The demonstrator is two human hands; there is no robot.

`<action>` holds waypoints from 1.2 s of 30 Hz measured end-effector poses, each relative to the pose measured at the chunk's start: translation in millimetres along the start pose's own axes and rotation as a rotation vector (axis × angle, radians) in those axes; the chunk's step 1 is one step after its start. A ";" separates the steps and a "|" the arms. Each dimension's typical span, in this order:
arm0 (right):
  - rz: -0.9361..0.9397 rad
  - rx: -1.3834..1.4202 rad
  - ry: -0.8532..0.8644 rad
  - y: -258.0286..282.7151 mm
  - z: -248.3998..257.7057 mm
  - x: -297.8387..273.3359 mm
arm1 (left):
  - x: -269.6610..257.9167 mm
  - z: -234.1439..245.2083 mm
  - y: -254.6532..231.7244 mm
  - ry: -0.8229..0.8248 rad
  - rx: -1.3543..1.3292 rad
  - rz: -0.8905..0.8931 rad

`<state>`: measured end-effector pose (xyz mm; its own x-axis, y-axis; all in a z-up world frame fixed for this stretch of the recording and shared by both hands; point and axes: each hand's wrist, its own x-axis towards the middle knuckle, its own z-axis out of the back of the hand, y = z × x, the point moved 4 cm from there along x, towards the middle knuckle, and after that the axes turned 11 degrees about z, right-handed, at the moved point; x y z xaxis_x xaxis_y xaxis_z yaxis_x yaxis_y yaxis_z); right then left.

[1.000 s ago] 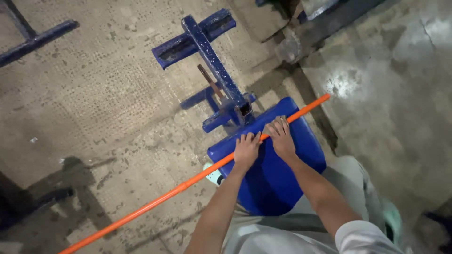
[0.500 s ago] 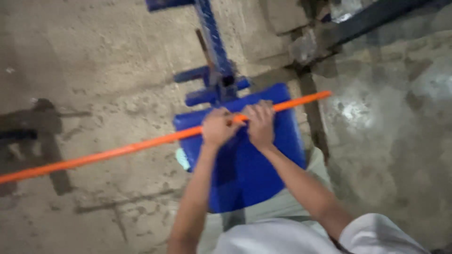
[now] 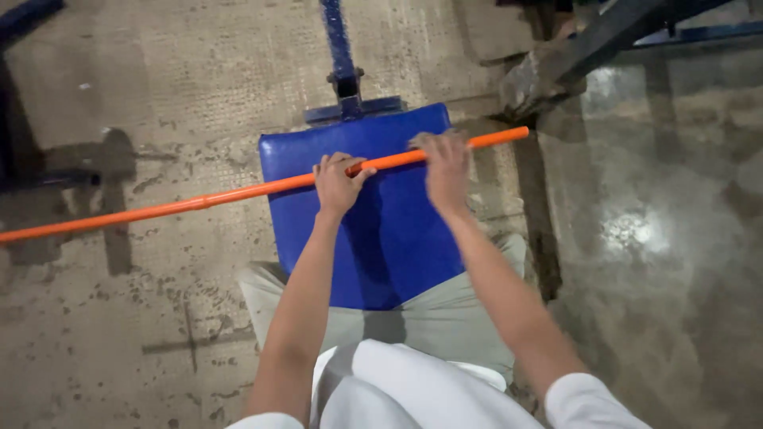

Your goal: Cleaning a weight machine pad and an orange plastic bar using a cloth.

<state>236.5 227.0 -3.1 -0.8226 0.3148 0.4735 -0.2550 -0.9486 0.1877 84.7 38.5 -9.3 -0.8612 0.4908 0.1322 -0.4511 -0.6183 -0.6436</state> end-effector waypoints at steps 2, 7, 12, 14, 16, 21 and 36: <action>0.005 -0.024 -0.031 -12.0 3.8 -2.7 | -1.2 -0.2 7.0 -0.016 0.009 -0.023; 0.019 -0.053 -0.147 -2.6 4.8 -6.2 | -1.2 -3.1 3.3 -0.014 -0.009 -0.047; 0.041 0.186 -0.067 84.6 -8.6 10.5 | 1.5 -5.4 10.1 -0.014 -0.003 -0.018; 0.042 0.209 -0.065 102.2 -21.0 1.4 | 0.0 -15.8 19.7 -0.018 -0.002 -0.022; 0.050 0.235 -0.074 107.8 -32.0 -2.2 | 2.7 -20.3 25.9 -0.034 0.004 -0.031; 0.155 0.137 0.017 87.6 -35.0 -3.5 | 2.3 -9.6 22.8 -0.007 -0.010 -0.016; 0.116 0.031 -0.074 72.9 -25.4 -10.8 | -3.2 16.1 52.0 0.059 0.022 0.058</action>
<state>213.9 153.6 -16.4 -0.8055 0.2056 0.5557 -0.1433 -0.9776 0.1540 60.2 -5.2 -31.1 -0.8710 0.4888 0.0500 -0.4066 -0.6598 -0.6320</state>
